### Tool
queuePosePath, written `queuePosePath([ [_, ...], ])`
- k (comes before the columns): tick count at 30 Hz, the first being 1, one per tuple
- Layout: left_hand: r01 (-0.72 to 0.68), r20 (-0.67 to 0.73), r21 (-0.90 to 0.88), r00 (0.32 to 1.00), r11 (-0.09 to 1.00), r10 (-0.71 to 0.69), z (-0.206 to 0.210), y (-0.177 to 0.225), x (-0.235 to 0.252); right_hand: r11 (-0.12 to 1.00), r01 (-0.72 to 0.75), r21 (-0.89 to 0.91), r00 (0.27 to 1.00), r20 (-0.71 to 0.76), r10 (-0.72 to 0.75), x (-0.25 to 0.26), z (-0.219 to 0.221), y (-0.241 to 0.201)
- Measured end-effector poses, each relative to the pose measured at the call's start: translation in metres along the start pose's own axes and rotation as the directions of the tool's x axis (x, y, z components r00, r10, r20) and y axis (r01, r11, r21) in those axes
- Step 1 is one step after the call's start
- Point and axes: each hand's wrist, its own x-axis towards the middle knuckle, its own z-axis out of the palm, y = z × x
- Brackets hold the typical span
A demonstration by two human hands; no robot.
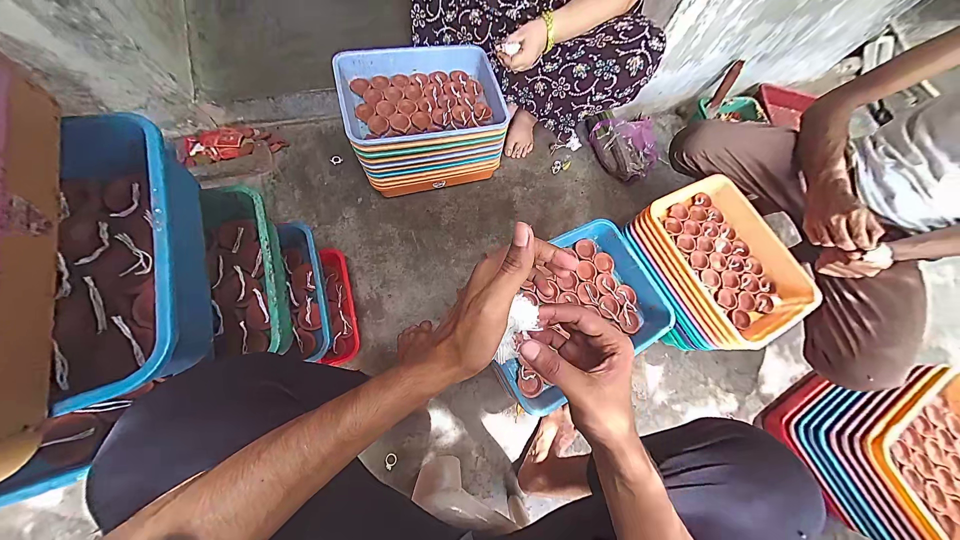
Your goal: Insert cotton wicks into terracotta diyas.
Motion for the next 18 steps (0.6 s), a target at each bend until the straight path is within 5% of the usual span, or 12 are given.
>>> queuePosePath([
  [8, 0.039, 0.009, 0.012, 0.999, 0.999, -0.039, 0.009, -0.008, -0.004, 0.998, -0.002, -0.069, 0.983, -0.181, -0.01, -0.003, 0.008, 0.005],
  [18, 0.291, 0.217, -0.306, 0.948, 0.906, -0.232, 0.005, 0.004, -0.005, 0.999, 0.038, -0.011, 0.945, -0.325, -0.04, 0.009, -0.014, -0.008],
])
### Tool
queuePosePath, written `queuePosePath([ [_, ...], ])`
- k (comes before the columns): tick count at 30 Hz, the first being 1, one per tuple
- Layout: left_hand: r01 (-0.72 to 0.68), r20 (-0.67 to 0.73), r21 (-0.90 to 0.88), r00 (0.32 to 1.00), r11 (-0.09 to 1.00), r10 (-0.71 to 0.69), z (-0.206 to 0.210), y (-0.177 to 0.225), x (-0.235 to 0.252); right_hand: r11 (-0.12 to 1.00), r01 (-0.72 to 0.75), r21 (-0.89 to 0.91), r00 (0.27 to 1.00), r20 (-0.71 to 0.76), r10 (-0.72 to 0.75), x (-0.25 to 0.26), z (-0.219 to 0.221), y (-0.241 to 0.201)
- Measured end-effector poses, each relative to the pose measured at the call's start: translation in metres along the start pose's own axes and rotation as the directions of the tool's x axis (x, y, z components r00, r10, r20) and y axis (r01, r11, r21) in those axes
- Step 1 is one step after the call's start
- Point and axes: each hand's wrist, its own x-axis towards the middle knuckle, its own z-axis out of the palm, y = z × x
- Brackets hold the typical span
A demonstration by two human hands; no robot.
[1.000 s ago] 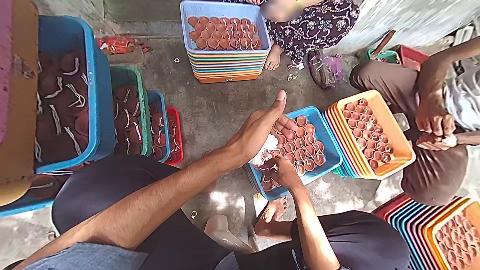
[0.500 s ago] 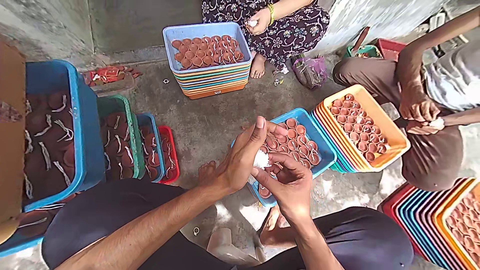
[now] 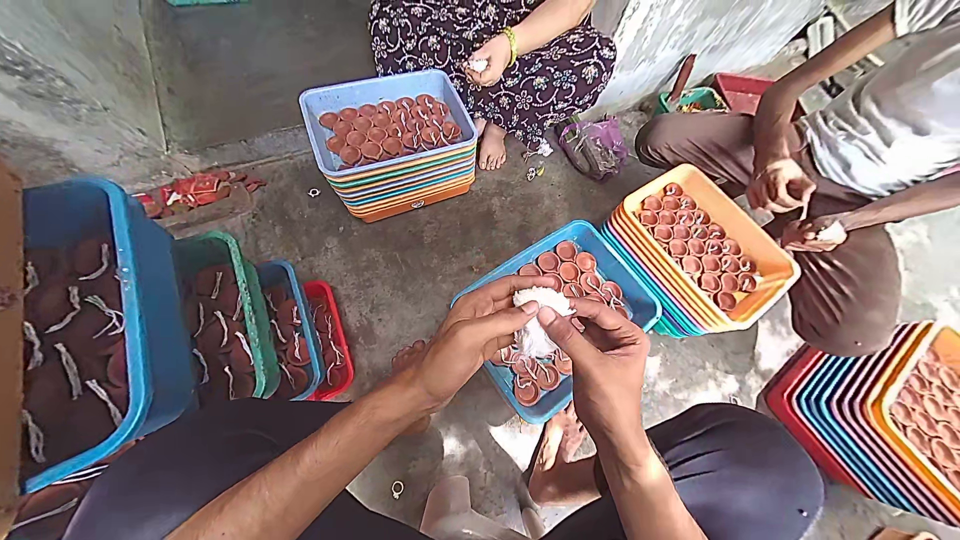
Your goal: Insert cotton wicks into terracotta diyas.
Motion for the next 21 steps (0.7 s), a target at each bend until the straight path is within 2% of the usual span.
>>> queuePosePath([
  [5, -0.022, -0.045, 0.138, 0.999, 0.99, 0.028, 0.002, 0.004, -0.001, 0.999, 0.04, -0.004, 0.999, 0.006, -0.04, 0.004, -0.007, -0.004],
  [11, -0.111, -0.058, 0.175, 0.991, 0.978, 0.122, 0.002, 0.001, 0.0, 0.969, 0.221, -0.106, 0.975, 0.018, -0.221, 0.005, -0.011, -0.009],
  [15, -0.161, -0.046, 0.218, 0.984, 0.963, 0.175, 0.003, 0.0, 0.0, 0.949, 0.233, -0.212, 0.972, 0.032, -0.232, 0.003, -0.012, -0.009],
  [21, -0.163, -0.044, 0.228, 0.983, 0.96, 0.177, 0.002, 0.0, -0.001, 0.95, 0.221, -0.223, 0.973, 0.122, -0.197, 0.007, -0.017, -0.012],
])
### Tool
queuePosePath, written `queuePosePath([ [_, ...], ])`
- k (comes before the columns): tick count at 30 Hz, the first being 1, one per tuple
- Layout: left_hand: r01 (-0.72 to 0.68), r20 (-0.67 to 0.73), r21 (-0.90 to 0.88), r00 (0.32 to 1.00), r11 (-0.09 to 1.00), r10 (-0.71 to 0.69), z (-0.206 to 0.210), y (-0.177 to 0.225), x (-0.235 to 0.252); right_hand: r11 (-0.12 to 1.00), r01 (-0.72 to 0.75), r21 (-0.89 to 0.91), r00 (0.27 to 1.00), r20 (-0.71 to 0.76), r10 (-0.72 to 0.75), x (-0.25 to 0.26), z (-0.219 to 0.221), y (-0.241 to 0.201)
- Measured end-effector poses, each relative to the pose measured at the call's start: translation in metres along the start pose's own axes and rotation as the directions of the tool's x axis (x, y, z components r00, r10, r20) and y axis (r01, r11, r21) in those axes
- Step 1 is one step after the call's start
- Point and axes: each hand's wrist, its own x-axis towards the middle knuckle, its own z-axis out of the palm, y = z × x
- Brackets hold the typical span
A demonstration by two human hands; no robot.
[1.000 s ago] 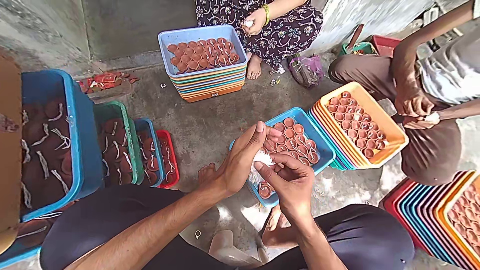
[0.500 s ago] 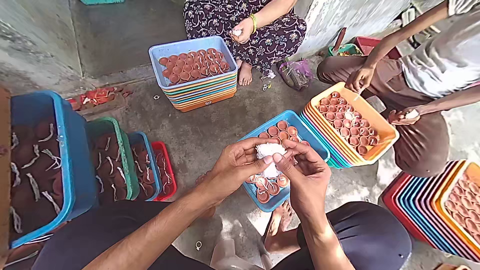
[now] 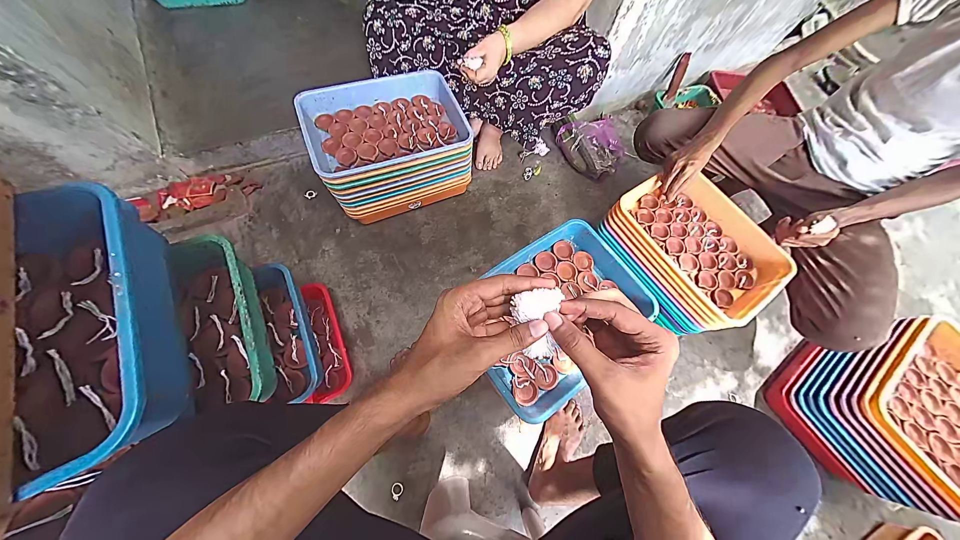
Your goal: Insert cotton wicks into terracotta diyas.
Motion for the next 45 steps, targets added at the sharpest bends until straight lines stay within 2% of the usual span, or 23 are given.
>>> queuePosePath([
  [5, -0.041, -0.001, 0.061, 0.999, 0.997, 0.041, 0.0, 0.001, 0.0, 0.997, 0.066, -0.039, 0.995, 0.078, -0.063, 0.004, -0.007, 0.001],
  [12, -0.066, -0.016, 0.085, 0.998, 0.994, 0.068, 0.0, 0.002, 0.001, 0.999, 0.044, 0.017, 0.992, 0.114, -0.045, 0.004, -0.007, 0.001],
  [21, -0.097, 0.002, 0.135, 0.995, 0.986, 0.098, 0.0, -0.001, -0.001, 0.993, 0.065, -0.1, 0.99, 0.133, -0.051, 0.005, -0.01, 0.002],
  [28, -0.056, -0.023, 0.097, 0.998, 0.994, 0.059, 0.001, 0.001, 0.0, 0.998, 0.013, 0.064, 0.984, 0.175, -0.024, 0.007, -0.013, 0.005],
  [33, 0.034, -0.014, 0.006, 0.999, 0.999, -0.034, 0.0, 0.006, 0.0, 0.985, -0.04, 0.166, 0.978, 0.206, 0.005, 0.007, -0.011, 0.008],
  [39, 0.0, -0.018, 0.009, 1.0, 1.0, 0.0, 0.001, 0.006, 0.001, 0.962, -0.079, 0.262, 0.974, 0.226, 0.018, 0.005, -0.006, 0.01],
  [45, -0.02, -0.039, 0.015, 0.999, 1.0, 0.021, -0.001, 0.006, 0.001, 0.959, -0.07, 0.276, 0.971, 0.237, 0.003, 0.005, -0.006, 0.011],
])
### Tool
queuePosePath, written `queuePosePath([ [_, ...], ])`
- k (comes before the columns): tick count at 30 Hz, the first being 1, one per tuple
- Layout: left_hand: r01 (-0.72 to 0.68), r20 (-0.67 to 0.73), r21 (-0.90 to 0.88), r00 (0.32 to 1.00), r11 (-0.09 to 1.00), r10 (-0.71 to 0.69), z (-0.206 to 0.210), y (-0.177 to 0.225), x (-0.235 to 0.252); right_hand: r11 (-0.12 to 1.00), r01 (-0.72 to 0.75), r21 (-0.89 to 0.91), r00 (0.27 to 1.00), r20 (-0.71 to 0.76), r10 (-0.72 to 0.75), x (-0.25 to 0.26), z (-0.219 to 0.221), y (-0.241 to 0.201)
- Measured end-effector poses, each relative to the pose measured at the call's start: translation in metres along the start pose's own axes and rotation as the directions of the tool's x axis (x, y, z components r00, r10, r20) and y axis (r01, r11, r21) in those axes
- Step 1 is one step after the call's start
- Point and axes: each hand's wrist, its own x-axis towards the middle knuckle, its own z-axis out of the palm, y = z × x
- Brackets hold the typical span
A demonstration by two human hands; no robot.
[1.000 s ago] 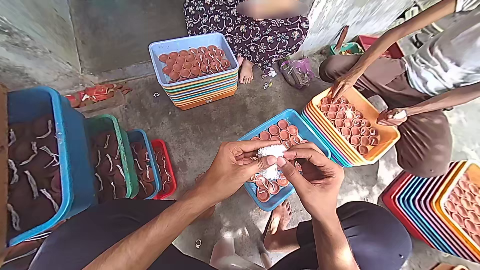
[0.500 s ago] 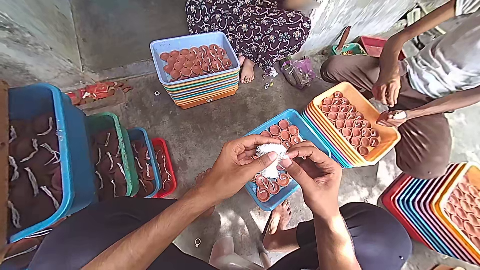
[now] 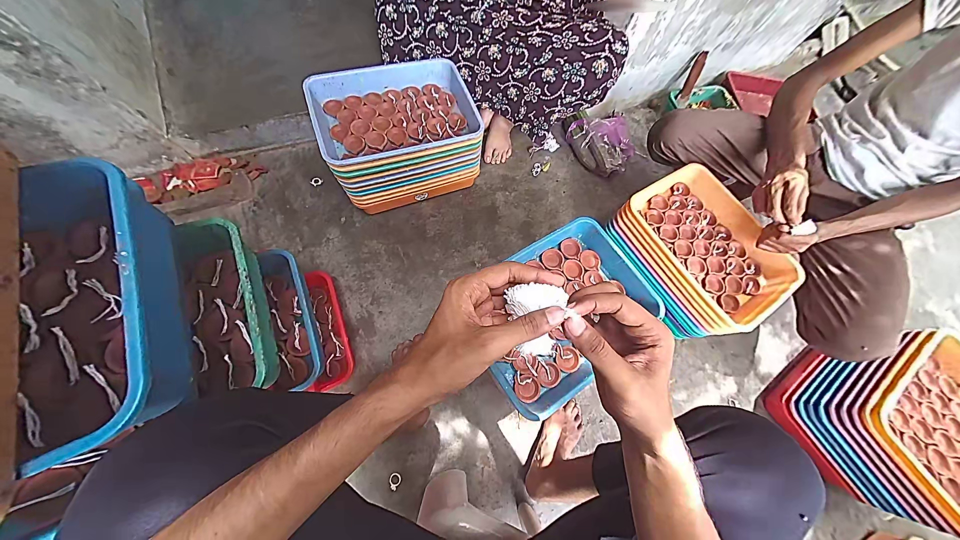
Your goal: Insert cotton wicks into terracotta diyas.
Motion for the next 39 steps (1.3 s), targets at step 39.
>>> queuePosePath([
  [39, 0.116, 0.0, -0.133, 0.993, 0.984, -0.117, -0.0033, 0.0027, -0.0012, 0.998, -0.013, 0.059, 0.998, -0.061, 0.017, -0.0011, 0.001, 0.0001],
])
